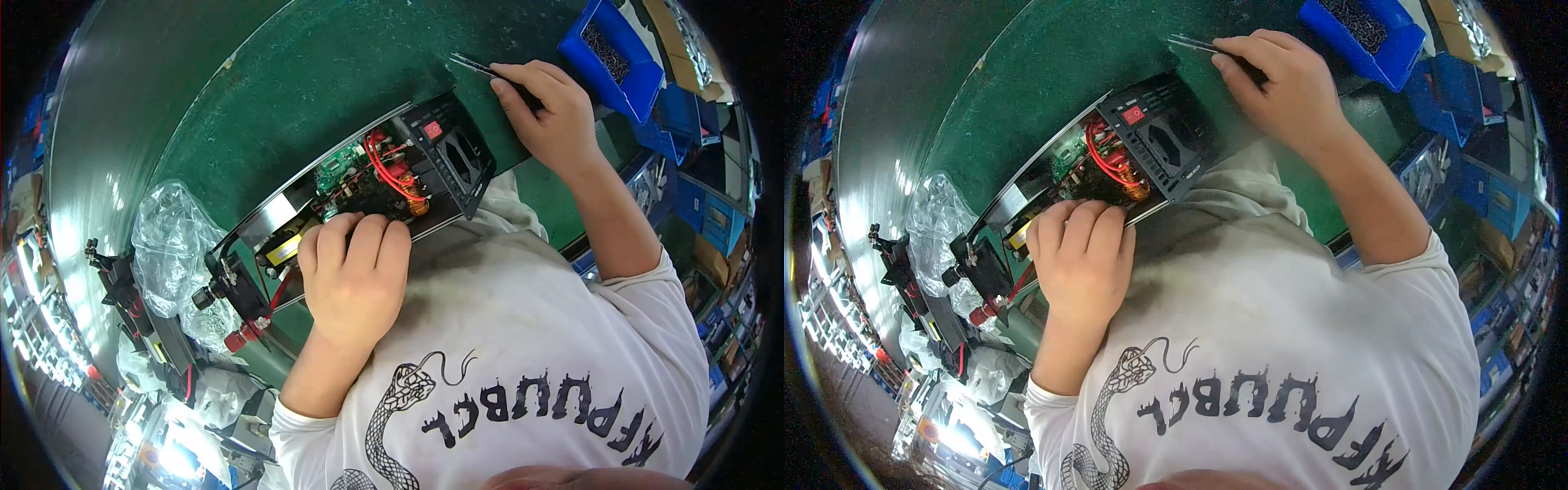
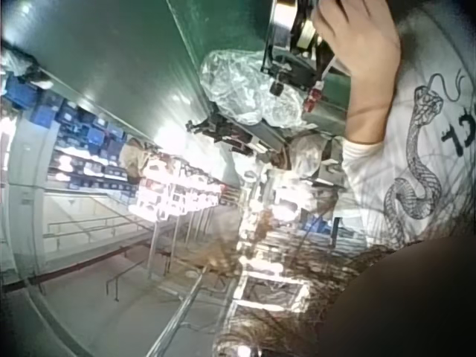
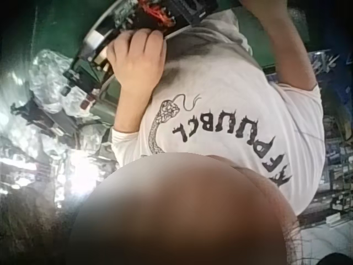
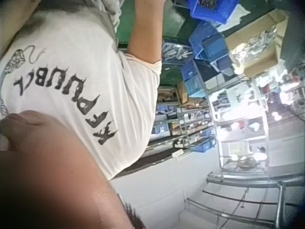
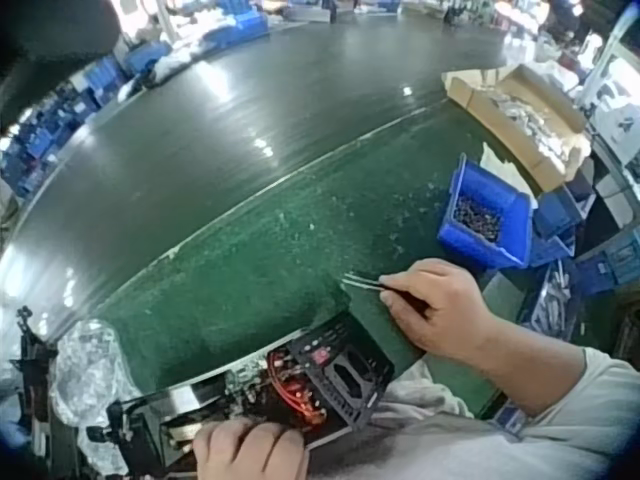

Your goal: Assembling electronic components, connecting wires, and seating a circuit board into a plastic housing.

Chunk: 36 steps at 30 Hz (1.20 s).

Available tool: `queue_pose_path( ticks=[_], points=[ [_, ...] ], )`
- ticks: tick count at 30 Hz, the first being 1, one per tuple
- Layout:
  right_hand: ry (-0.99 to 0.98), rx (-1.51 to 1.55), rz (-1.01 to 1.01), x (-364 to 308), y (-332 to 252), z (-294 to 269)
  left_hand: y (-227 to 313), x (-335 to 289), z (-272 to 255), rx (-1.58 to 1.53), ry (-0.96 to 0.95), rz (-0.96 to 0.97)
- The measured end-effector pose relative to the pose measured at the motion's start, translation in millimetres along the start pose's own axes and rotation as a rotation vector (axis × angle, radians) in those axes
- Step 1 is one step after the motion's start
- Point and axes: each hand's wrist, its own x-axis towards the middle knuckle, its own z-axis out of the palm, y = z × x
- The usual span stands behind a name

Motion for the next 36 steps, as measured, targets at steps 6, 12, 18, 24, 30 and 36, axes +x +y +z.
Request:
queue_pose_path(
  ticks=[6,12,18,24,30,36],
  points=[
    [0.010,0.005,-0.001,0.1,0.9,0.4,1.1,-2.2,3.1,0.004,0.027,-0.006],
    [0.027,0.001,0.040,0.4,-2.4,2.8,-0.2,2.4,2.0,-0.050,0.080,0.006],
    [0.062,-0.077,0.039,-0.6,-5.0,7.2,-2.2,-4.7,1.2,-0.083,0.074,0.016],
    [-0.089,-0.440,0.086,5.7,-11.3,7.4,-8.3,-55.5,-18.3,-0.235,0.523,0.181],
    [0.177,-0.388,-0.098,-12.0,1.2,-9.9,-100.8,-170.0,-63.4,0.130,0.367,-0.822],
    [0.315,-0.259,-0.193,-13.7,-17.3,-19.7,-158.7,-201.7,-67.5,0.166,0.001,-1.015]
  ],
)
